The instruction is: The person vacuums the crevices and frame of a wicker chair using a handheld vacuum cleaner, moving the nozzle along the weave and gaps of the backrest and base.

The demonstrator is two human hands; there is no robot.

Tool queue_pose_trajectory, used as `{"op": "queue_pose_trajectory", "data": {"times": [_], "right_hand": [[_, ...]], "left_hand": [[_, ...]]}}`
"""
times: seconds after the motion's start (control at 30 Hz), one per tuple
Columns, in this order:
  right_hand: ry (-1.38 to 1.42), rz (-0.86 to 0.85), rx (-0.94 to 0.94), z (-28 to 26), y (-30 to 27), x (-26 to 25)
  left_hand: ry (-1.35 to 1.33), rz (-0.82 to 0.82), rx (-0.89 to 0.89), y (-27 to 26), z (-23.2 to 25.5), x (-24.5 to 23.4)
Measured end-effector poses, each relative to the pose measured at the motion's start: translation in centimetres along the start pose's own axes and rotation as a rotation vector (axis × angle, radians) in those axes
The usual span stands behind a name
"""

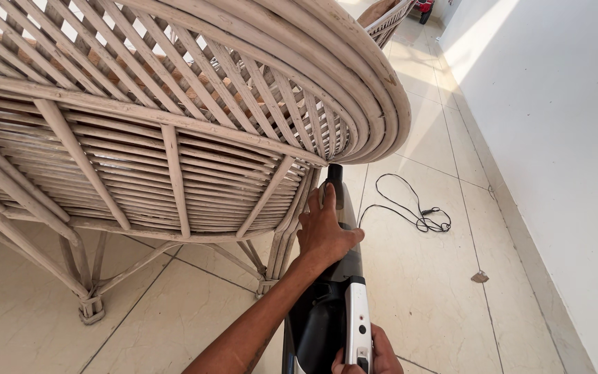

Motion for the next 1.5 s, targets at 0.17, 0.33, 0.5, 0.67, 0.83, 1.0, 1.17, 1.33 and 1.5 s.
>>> {"op": "queue_pose_trajectory", "data": {"times": [0.17, 0.33, 0.5, 0.67, 0.83, 1.0, 1.17, 1.33, 1.5], "right_hand": [[0.082, 0.021, 0.061, -2.9, -0.6, 1.6], [0.089, -0.021, 0.102, -3.2, 0.6, 1.6], [0.076, -0.048, 0.125, -3.3, 0.9, 0.9], [0.072, -0.050, 0.127, -4.1, -0.4, 0.8], [0.019, -0.010, 0.182, -5.1, -3.0, 1.1], [0.024, -0.042, 0.198, -4.4, -4.2, 1.3], [0.030, -0.045, 0.225, -3.0, -4.8, 1.6], [0.047, -0.051, 0.242, -1.0, -5.2, 1.8], [0.056, -0.070, 0.269, 1.3, -5.1, 2.2]], "left_hand": [[-0.022, 0.010, -0.055, 0.8, -1.3, -0.3], [-0.045, 0.021, -0.099, 1.3, -2.2, -0.7], [-0.056, 0.004, -0.146, 1.3, -2.7, -0.5], [-0.069, 0.014, -0.153, 0.6, -3.3, 0.0], [-0.073, -0.005, -0.185, -0.7, -4.3, 0.7], [-0.070, -0.006, -0.216, -1.9, -5.7, 1.2], [-0.063, -0.031, -0.246, -2.6, -7.2, 1.8], [-0.069, -0.023, -0.266, -3.4, -8.7, 2.2], [-0.037, -0.029, -0.279, -3.8, -10.5, 2.7]]}}
Point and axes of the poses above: each hand's wrist, its own y-axis towards the middle knuckle, its own x-axis out of the palm, z = x × y, the point moved 2 cm from there along y, towards the middle knuckle, and after that the axes turned 3 degrees about z, right-handed, at the moved point
